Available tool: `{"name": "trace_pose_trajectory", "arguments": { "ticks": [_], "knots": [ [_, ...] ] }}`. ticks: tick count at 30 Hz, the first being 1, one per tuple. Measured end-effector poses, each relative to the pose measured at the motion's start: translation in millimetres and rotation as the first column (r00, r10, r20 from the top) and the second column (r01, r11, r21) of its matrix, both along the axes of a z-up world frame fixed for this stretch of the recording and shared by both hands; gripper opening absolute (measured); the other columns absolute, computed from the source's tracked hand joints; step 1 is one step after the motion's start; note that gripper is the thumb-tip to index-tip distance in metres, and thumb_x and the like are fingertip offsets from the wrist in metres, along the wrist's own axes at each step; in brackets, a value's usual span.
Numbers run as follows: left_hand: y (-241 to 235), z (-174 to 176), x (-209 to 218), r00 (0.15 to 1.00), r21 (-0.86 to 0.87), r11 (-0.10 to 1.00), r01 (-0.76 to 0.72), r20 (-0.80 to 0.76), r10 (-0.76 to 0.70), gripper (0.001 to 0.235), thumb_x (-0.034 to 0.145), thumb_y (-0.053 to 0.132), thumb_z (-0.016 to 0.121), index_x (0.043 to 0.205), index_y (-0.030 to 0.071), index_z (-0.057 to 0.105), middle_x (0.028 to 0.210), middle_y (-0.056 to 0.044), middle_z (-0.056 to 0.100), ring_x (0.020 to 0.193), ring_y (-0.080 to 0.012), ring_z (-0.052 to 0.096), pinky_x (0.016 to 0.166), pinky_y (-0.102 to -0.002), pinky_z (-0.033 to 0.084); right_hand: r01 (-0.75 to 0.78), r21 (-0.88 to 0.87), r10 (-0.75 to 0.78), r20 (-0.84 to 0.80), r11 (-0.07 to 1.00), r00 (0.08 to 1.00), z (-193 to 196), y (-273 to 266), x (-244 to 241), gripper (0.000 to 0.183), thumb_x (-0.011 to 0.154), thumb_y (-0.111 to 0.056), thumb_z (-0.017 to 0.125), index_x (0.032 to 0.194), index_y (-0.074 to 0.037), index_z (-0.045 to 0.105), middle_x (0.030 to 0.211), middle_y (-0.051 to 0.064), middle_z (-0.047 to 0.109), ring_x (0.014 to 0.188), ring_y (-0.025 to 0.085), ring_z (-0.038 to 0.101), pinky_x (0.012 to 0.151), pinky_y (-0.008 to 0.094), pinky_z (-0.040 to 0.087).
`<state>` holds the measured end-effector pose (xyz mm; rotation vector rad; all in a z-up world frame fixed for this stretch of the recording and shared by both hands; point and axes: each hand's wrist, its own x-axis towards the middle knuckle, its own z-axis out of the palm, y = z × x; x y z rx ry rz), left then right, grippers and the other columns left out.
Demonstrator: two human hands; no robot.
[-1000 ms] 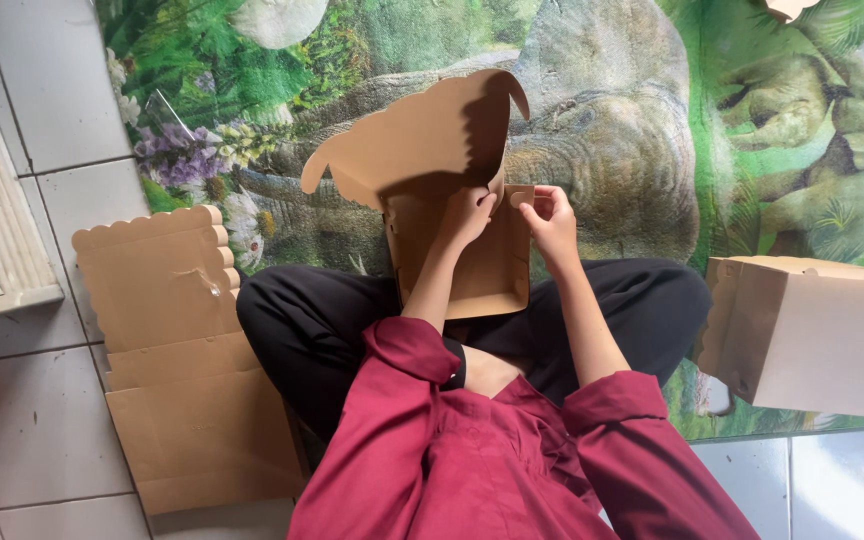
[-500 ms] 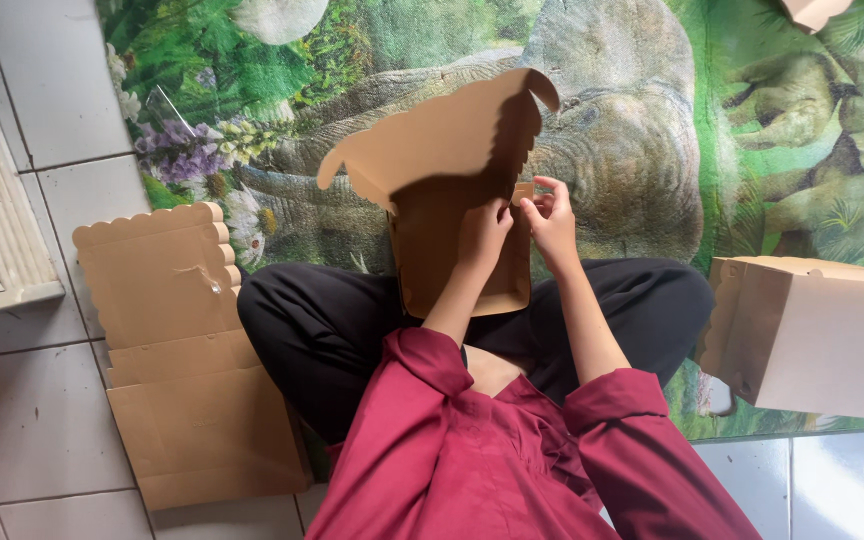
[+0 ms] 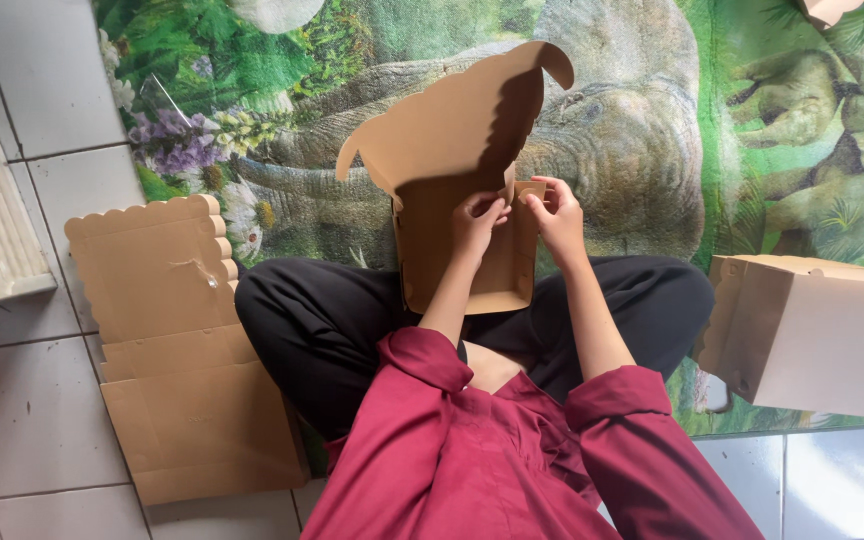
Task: The person sits cross-legged on the floor and assembles a flat-packed cardboard box by folding the sides and securing the tabs. They then fold the top flaps to close the box.
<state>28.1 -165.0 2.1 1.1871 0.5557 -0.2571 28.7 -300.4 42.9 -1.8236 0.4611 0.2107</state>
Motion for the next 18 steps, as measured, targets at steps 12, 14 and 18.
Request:
{"name": "trace_pose_trajectory", "arguments": {
  "ticks": [12,14,18],
  "knots": [
    [0.1,-6.6,-3.1,0.999,-0.029,0.999,-0.032,-0.018,0.031,0.021,0.084,0.007,0.07,0.1,-0.005,0.065,0.09,-0.027,0.065,0.083,-0.0313,0.069,0.072,-0.034,0.06,-0.053,-0.019,0.053,0.024,0.998,0.998,15.4,5.7,-0.4,0.039,0.092,-0.017,0.063,0.129,-0.025,0.054,0.102,0.008,0.065,0.094,0.021,0.064,0.074,0.033,0.054],
    [0.8,-1.3,-3.9,1.0,0.031,0.999,-0.009,-0.009,0.01,0.019,0.083,0.007,0.07,0.098,-0.004,0.066,0.089,-0.026,0.066,0.082,-0.0292,0.069,0.072,-0.033,0.06,-0.082,-0.115,0.092,0.084,0.99,0.992,17.0,8.6,-0.7,0.038,0.09,-0.022,0.068,0.127,-0.026,0.058,0.106,0.01,0.056,0.099,0.026,0.062,0.077,0.035,0.055],
    [0.7,10.3,-14.5,0.953,0.447,0.863,0.234,0.069,-0.294,0.008,0.082,0.012,0.069,0.08,0.02,0.069,0.08,-0.002,0.068,0.086,-0.0176,0.066,0.081,-0.03,0.054,-0.069,-0.38,0.187,0.283,0.923,0.941,3.6,11.7,1.1,0.053,0.073,-0.025,0.082,0.12,-0.011,0.06,0.114,0.014,0.046,0.109,0.039,0.052,0.092,0.049,0.048]
  ]
}}
